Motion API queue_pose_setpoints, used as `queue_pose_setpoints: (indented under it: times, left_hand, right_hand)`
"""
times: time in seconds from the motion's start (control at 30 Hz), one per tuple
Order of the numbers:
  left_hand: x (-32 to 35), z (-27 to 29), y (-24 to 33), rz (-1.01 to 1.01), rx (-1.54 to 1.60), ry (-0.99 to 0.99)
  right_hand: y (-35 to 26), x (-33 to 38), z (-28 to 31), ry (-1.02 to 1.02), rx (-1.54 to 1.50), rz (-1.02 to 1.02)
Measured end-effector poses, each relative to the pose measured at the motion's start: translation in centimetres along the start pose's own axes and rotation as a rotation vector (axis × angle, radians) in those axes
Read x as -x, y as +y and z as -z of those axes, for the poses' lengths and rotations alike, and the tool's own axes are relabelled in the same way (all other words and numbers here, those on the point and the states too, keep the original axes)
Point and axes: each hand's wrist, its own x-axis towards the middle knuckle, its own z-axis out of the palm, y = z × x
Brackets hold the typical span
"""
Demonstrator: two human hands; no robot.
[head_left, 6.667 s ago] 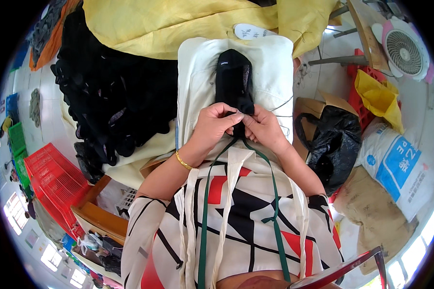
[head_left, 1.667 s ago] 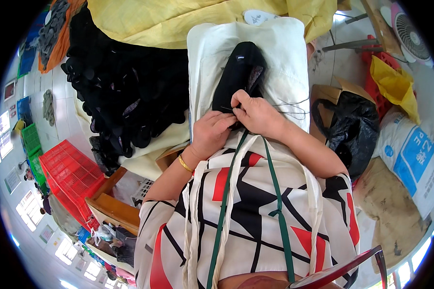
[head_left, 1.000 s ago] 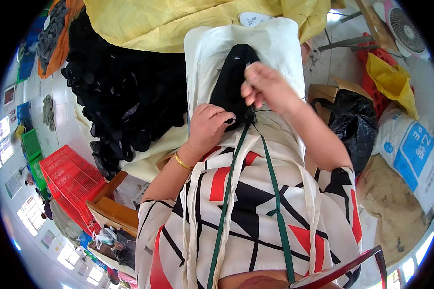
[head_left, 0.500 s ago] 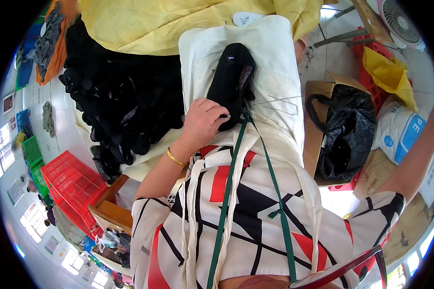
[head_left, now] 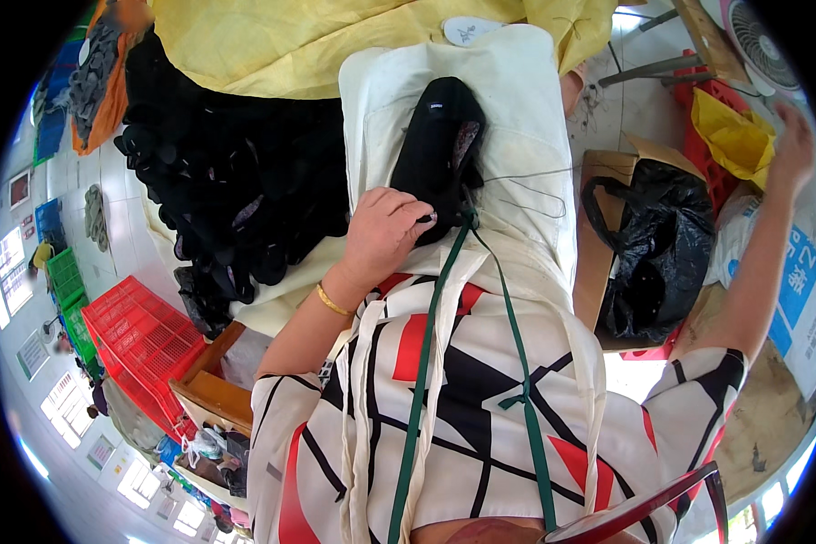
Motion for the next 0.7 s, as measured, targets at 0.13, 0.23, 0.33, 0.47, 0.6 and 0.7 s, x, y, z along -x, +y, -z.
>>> queue_pose_setpoints:
  times: [0.13, 0.23, 0.33, 0.47, 0.6, 0.7]
  left_hand:
    - [0.0, 0.0, 0.7, 0.05, -0.034, 0.052]
    - [-0.2, 0.0, 0.9, 0.078, -0.065, 0.038]
    - [0.1, -0.3, 0.6, 0.031, -0.067, 0.043]
    - [0.7, -0.7, 0.0, -0.006, -0.046, 0.088]
    - [1.1, -1.0, -0.3, -0.023, -0.033, 0.124]
    - [1.4, -1.2, -0.5, -0.02, -0.029, 0.138]
  right_hand:
    - [-7.2, 10.2, -7.1, -0.445, -0.815, -0.301]
    - [-17.8, 18.2, -7.7, -0.895, -0.749, -0.604]
    - [-21.4, 24.9, -8.2, -1.321, -0.954, -0.299]
    - [-23.7, 29.1, -8.8, -1.246, -0.814, 0.216]
    - [-24.1, 29.8, -8.7, -1.271, -0.771, 0.306]
    - [-24.0, 29.8, -8.8, -1.304, -0.765, 0.314]
